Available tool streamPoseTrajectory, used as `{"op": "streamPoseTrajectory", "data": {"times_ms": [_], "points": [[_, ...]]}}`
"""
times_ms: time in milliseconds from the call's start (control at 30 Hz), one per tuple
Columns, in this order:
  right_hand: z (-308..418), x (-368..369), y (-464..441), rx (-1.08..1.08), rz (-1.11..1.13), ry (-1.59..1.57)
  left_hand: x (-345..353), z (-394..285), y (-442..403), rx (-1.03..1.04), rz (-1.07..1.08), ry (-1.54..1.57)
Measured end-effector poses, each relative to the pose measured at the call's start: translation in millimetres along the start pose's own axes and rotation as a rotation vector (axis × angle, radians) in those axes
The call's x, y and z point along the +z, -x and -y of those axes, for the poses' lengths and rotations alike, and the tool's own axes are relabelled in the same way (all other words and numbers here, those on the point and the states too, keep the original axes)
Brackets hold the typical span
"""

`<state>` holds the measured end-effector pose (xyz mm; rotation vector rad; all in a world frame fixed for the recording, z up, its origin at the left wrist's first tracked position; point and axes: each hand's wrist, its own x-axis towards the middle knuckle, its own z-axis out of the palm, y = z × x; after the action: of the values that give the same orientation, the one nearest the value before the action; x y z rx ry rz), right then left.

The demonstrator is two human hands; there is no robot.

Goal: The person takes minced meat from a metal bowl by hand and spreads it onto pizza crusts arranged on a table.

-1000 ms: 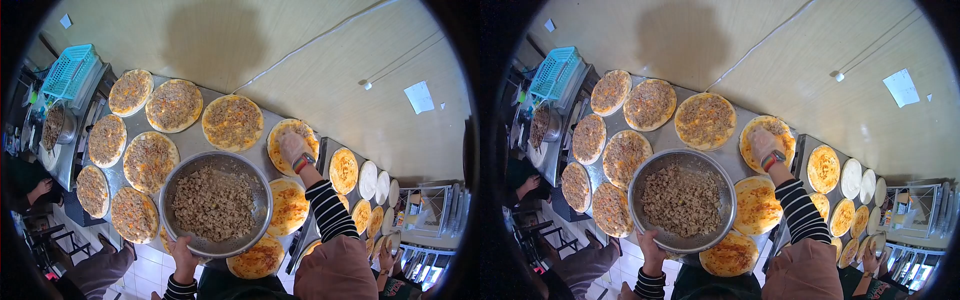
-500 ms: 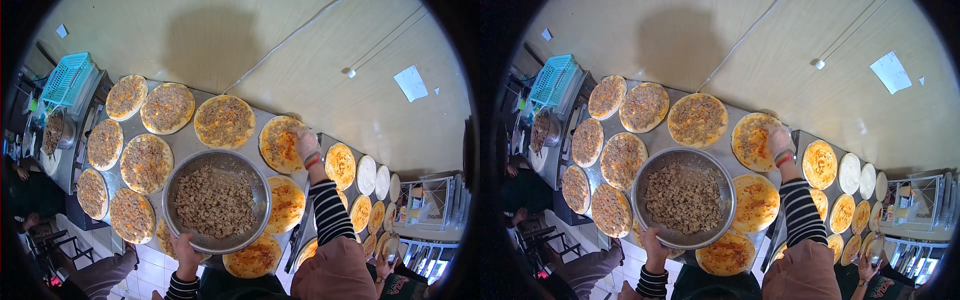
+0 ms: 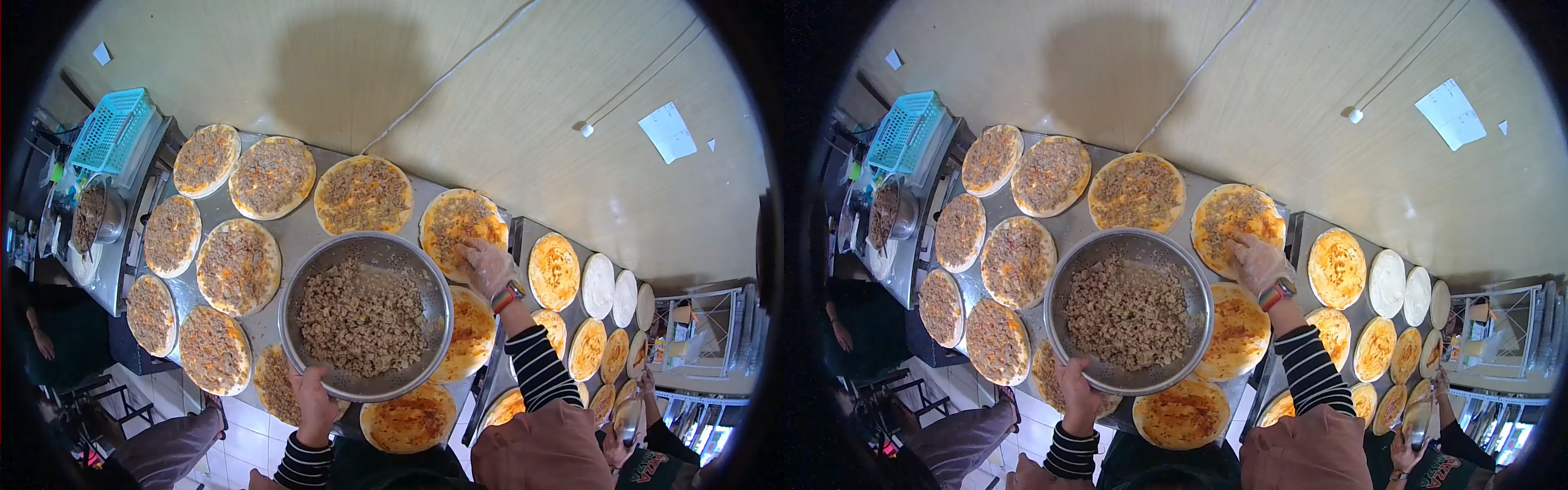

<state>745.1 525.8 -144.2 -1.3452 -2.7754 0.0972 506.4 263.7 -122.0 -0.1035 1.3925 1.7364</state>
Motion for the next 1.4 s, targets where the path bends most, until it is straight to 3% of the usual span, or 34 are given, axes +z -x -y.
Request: {"op": "streamPoseTrajectory", "data": {"times_ms": [100,200,333,400,433,500,633,700,800,900,1100,1233,1300,1400], "points": [[-4,-12,3,0.037,0.12,0.11,4,6,-4,0.004,0.024,0.008],[2,-25,-2,0.216,0.188,0.075,1,10,-3,-0.017,0.015,0.016],[-21,-19,-23,0.252,0.244,0.008,6,6,-3,-0.057,0.028,0.037],[-37,-16,-44,0.375,0.0,0.055,10,4,-1,-0.062,0.033,0.053],[-43,-14,-55,0.375,0.001,0.055,12,4,-2,-0.062,0.04,0.074],[-52,-9,-78,0.644,-0.02,-0.239,10,7,-3,-0.082,-0.005,0.064],[-66,14,-111,0.593,-0.014,-0.066,13,5,-5,-0.064,-0.041,0.07],[-72,26,-119,0.657,0.119,-0.022,13,2,-7,-0.074,-0.053,0.062],[-70,29,-120,0.747,0.074,-0.121,12,-3,-11,-0.073,-0.055,0.066],[-65,28,-113,0.761,0.001,-0.318,11,-3,-16,-0.066,-0.058,0.075],[-61,30,-109,0.605,-0.048,-0.273,7,-6,-21,-0.072,-0.037,0.09],[-41,9,-106,0.692,-0.067,-0.362,6,-5,-24,-0.085,-0.033,0.075],[-44,16,-106,0.512,-0.065,-0.159,14,-8,-24,-0.081,-0.051,0.079],[-50,12,-110,0.344,-0.157,-0.144,13,-6,-26,-0.064,-0.066,0.078]]}}
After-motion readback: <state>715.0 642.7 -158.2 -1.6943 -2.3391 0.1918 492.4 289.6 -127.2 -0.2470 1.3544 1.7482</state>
